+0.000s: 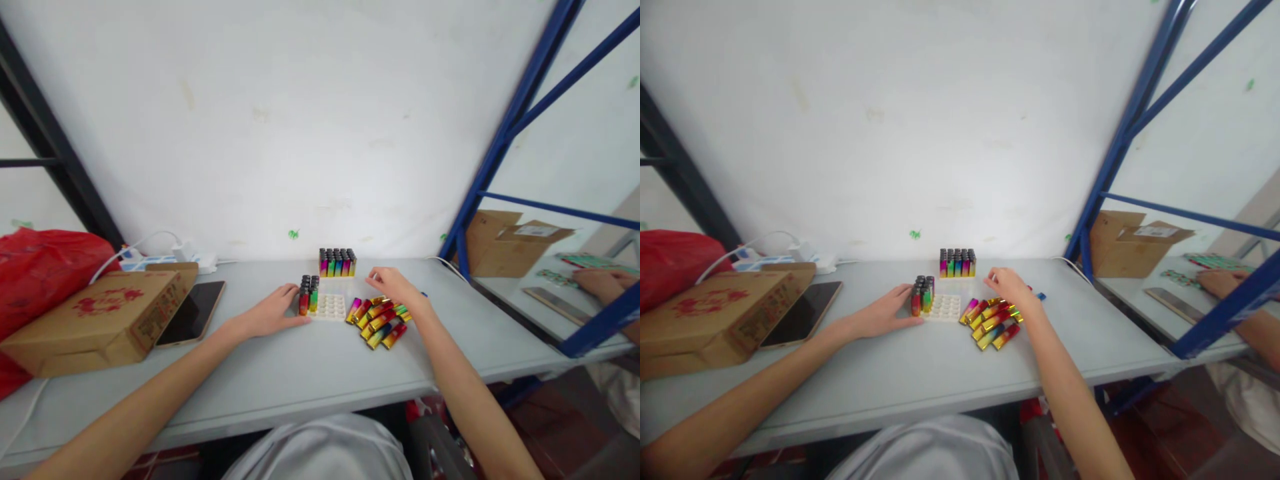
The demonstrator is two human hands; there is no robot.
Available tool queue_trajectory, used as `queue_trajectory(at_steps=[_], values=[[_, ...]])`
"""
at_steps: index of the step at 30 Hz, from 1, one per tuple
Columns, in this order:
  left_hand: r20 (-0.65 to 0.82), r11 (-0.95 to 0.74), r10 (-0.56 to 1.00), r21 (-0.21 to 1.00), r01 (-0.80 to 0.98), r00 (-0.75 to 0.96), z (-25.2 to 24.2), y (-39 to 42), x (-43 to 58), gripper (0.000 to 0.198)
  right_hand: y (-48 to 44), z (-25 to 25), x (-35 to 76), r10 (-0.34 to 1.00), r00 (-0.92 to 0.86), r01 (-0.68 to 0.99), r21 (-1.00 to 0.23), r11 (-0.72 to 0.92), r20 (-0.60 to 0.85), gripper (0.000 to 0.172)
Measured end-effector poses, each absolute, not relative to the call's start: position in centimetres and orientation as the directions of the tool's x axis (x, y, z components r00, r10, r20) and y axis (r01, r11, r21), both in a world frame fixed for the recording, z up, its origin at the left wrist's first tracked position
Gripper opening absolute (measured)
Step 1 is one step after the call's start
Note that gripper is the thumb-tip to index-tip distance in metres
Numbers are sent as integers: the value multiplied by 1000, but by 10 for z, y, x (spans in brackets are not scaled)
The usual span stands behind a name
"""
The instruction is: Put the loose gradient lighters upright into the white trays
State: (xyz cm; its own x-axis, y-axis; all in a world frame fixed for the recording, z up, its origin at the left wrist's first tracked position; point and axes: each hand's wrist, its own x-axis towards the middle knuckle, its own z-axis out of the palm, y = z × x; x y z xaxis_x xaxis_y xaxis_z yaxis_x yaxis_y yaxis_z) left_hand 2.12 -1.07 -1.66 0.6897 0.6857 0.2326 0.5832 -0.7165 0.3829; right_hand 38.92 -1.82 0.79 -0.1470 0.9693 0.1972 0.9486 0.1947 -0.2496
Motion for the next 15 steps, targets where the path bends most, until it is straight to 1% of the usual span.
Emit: queue_trajectory(at_steps=[2,5,8,10,12,14,15], values=[[231,-718,686,370,590,690,-17,-11,21,71,-19,10,407,981,-146,937,-301,178,124,24],[234,-711,694,376,594,681,-17,-11,22,71,-23,11,430,980,-196,905,-380,190,25,27],[240,-706,697,393,589,675,-17,-11,22,72,-25,9,444,976,-213,897,-402,182,-33,30],[233,-704,699,390,593,676,-16,-12,22,72,-25,7,447,969,-238,894,-405,192,-66,27],[212,-700,701,383,602,681,-15,-13,22,73,-24,5,444,957,-284,881,-412,233,-66,21],[196,-695,705,383,609,681,-14,-13,22,74,-25,3,440,951,-310,858,-430,281,1,18],[197,-692,708,387,609,679,-14,-14,22,75,-26,3,437,950,-309,842,-450,298,49,18]])
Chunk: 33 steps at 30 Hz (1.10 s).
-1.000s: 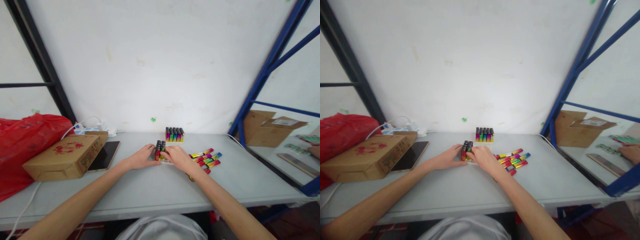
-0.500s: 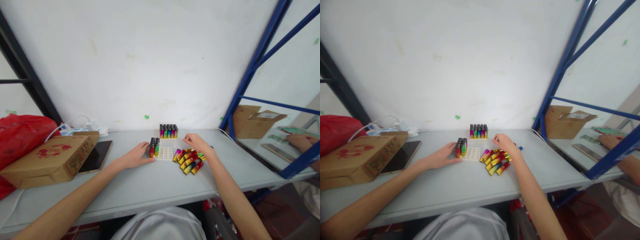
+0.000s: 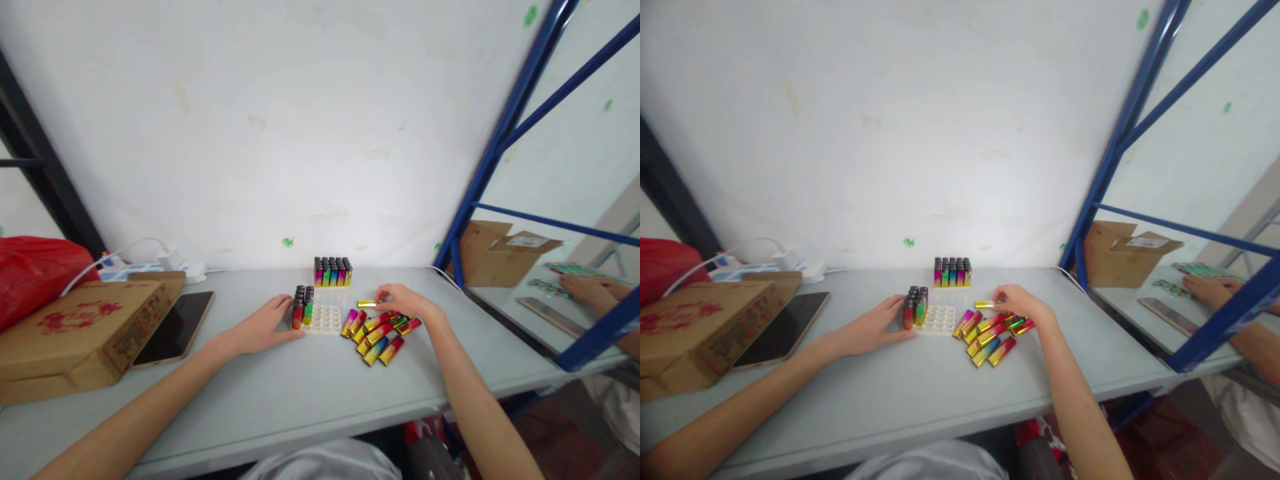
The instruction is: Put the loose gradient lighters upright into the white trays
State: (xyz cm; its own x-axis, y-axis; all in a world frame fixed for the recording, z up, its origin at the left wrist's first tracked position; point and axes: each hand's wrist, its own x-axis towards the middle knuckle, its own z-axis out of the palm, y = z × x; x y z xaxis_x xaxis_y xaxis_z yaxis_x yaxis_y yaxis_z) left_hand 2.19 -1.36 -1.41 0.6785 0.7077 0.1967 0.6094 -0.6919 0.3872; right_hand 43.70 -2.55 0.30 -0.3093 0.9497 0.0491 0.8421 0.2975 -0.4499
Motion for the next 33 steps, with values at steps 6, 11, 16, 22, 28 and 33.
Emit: queue_trajectory(at_steps=[6,11,16,22,28,33], values=[[240,-700,703,405,589,670,-15,-14,21,71,-24,2,424,939,-172,687,-647,331,297,39],[263,-719,683,406,564,681,-17,-13,22,70,-12,13,396,942,44,375,-880,292,331,49],[251,-718,684,400,570,685,-15,-13,22,67,-14,42,350,963,-54,-100,-961,259,265,44],[275,-720,681,420,552,679,-21,-14,24,65,-22,33,302,933,-250,-185,-959,214,257,44],[322,-724,685,405,559,654,-29,-13,26,66,-27,6,284,971,-225,30,-995,95,86,53],[303,-722,685,404,562,662,-26,-13,26,64,-29,3,273,999,-31,3,-1000,25,25,57]])
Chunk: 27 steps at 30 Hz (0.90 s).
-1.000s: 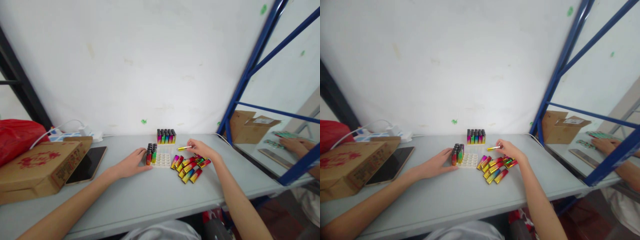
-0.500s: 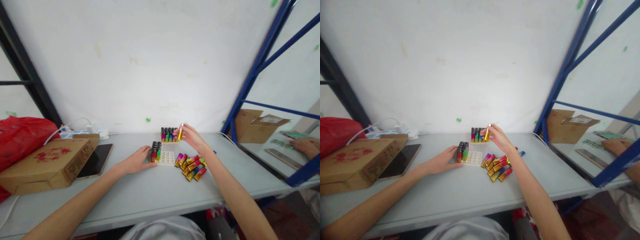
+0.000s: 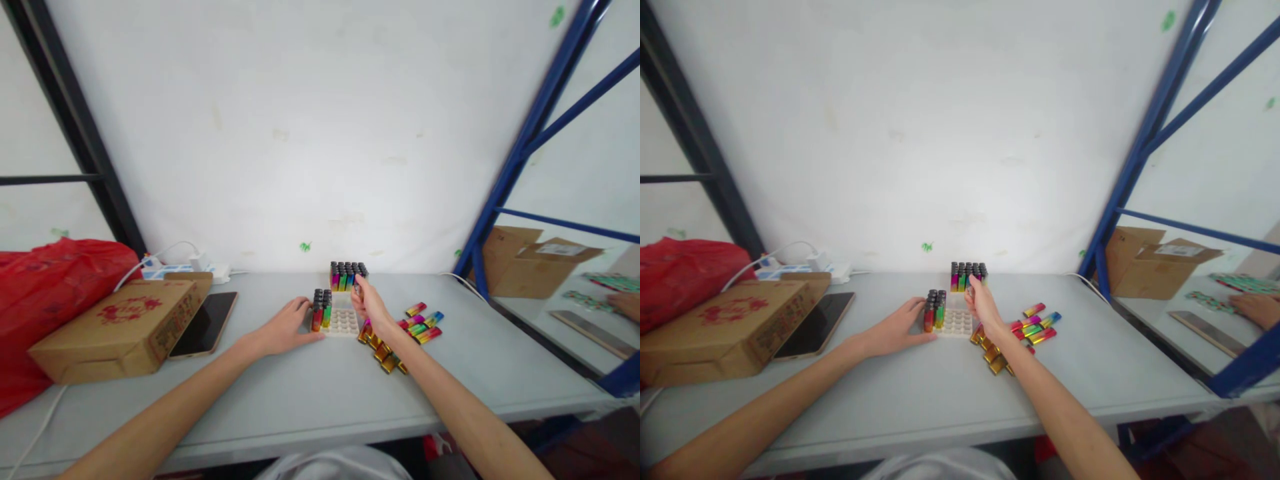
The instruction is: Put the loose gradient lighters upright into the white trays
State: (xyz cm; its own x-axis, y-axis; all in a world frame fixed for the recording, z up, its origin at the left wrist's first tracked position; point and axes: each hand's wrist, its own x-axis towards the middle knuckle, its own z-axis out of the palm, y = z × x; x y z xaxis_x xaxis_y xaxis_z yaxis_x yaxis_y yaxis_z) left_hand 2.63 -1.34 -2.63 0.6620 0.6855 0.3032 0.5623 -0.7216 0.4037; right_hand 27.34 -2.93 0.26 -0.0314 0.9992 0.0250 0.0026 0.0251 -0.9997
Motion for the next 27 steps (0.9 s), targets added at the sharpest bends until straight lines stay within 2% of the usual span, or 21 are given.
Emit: queue_trajectory(at_steps=[5,9,14,18,22,24,27], values=[[312,-727,680,406,554,664,-24,-14,27,62,-32,3,269,1000,17,42,-999,19,19,47],[295,-726,681,394,564,670,-23,-14,26,62,-31,4,274,996,-77,11,-998,54,53,55],[285,-721,683,415,555,673,-21,-14,27,64,-32,7,280,959,-195,26,-976,216,207,62],[285,-728,677,400,557,679,-19,-16,27,61,-42,13,285,906,-261,251,-883,398,334,53],[287,-733,672,388,559,682,-18,-17,28,61,-53,22,285,810,-299,509,-633,583,505,45],[282,-728,677,395,561,680,-18,-17,28,62,-58,26,282,802,-319,591,-555,585,505,45],[276,-723,681,400,563,678,-18,-16,28,63,-62,26,277,823,-341,597,-571,563,455,42]])
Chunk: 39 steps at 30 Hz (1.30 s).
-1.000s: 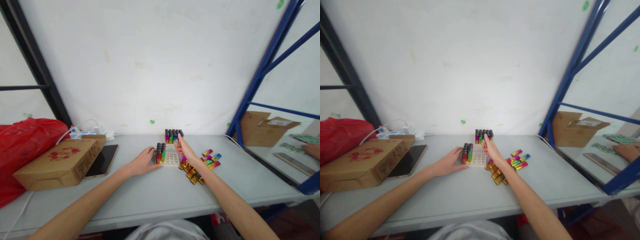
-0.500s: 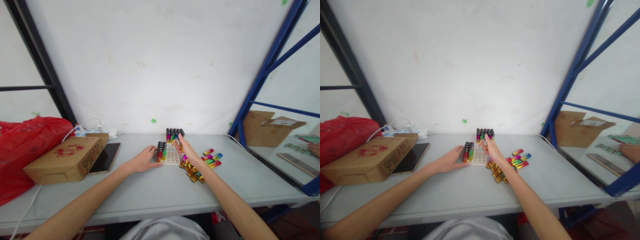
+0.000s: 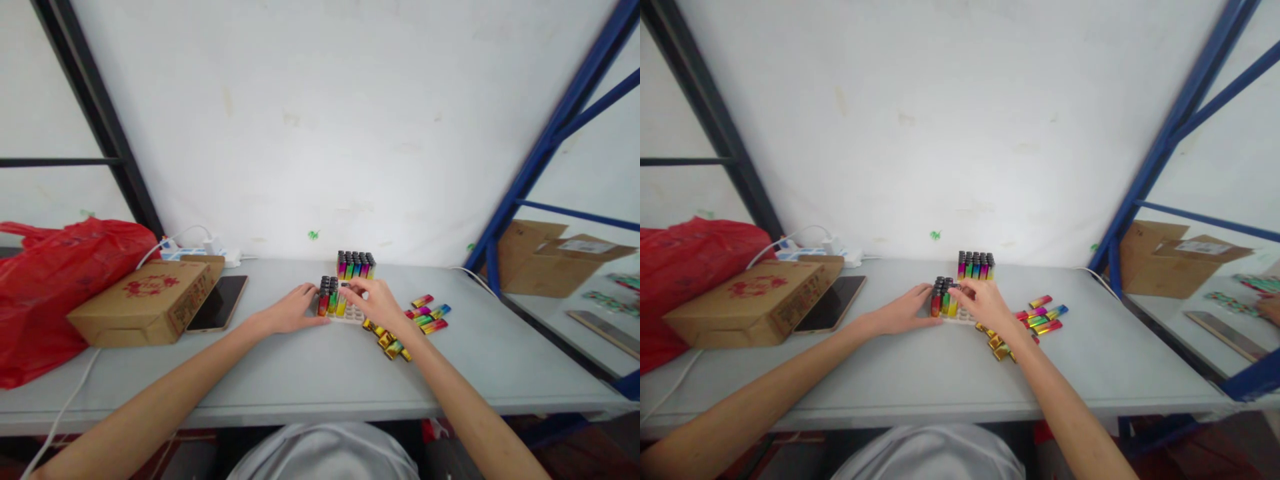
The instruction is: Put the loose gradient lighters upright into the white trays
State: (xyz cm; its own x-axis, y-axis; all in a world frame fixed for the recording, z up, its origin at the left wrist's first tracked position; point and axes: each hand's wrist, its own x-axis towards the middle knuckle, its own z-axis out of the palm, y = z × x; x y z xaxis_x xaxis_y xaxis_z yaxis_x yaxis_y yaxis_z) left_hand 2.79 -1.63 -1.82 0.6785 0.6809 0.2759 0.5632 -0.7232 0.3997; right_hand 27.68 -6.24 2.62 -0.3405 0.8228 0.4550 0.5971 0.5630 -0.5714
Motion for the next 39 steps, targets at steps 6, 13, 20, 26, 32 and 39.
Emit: queue_trajectory(at_steps=[6,13,20,26,32,39], values=[[278,-731,675,380,567,683,-18,-17,28,64,-55,13,272,807,-492,592,-554,586,328,44],[249,-730,674,367,576,696,-16,-18,28,60,-53,8,267,806,-509,766,-268,584,302,44],[239,-724,683,343,598,690,-18,-14,27,65,-42,24,319,900,-300,907,-199,372,317,47],[222,-714,695,327,619,684,-18,-13,27,67,-30,27,399,917,313,947,-158,-280,246,40],[207,-706,701,332,625,683,-14,-17,28,69,-25,11,443,835,549,828,-156,-539,25,47],[228,-713,695,339,614,681,-17,-15,28,67,-13,-6,431,905,423,890,-202,-408,35,36]])
